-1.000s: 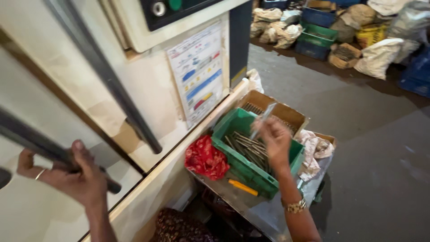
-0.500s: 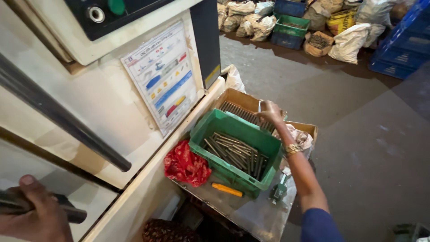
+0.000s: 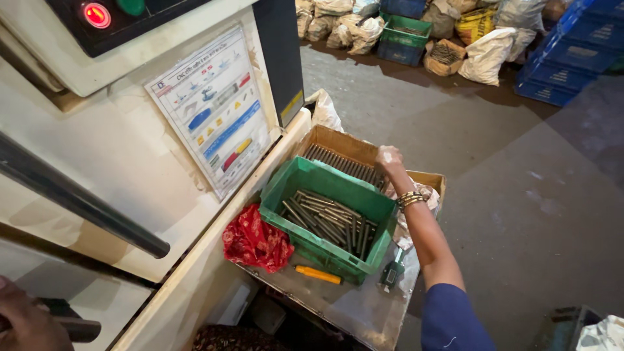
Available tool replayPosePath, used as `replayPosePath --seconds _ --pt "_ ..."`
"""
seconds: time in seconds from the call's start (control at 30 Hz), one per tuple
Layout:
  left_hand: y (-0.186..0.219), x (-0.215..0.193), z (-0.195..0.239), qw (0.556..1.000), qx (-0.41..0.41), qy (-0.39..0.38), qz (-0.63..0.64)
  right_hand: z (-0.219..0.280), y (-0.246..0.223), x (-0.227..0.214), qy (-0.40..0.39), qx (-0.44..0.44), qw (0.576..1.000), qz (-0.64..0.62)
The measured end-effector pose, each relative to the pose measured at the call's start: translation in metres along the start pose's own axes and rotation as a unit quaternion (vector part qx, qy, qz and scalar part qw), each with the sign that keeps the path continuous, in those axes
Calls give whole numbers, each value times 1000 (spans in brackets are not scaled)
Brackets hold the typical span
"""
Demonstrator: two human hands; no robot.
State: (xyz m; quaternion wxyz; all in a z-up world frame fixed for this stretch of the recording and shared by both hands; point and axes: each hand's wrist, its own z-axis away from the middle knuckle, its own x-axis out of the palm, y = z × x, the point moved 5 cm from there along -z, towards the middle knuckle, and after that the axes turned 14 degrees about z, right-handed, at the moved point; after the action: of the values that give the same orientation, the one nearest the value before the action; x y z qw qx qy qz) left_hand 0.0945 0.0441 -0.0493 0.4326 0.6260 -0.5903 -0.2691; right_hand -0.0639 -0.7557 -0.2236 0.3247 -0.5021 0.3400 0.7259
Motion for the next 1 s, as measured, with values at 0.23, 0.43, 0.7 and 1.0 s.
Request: replayPosePath --seconds 0.23,0.43,0.7,1.0 --pt "-33 -14 -12 996 44 -53 63 -3 7 -8 22 -38 996 73" --pt "30 9 14 998 51 -47 -8 -3 9 -10 143 -75 985 60" --pt "61 23 15 967 238 -22 -93 9 -11 14 49 -90 989 107" --pt "103 41 22 981 189 -40 24 27 -39 3 -33 -58 981 184"
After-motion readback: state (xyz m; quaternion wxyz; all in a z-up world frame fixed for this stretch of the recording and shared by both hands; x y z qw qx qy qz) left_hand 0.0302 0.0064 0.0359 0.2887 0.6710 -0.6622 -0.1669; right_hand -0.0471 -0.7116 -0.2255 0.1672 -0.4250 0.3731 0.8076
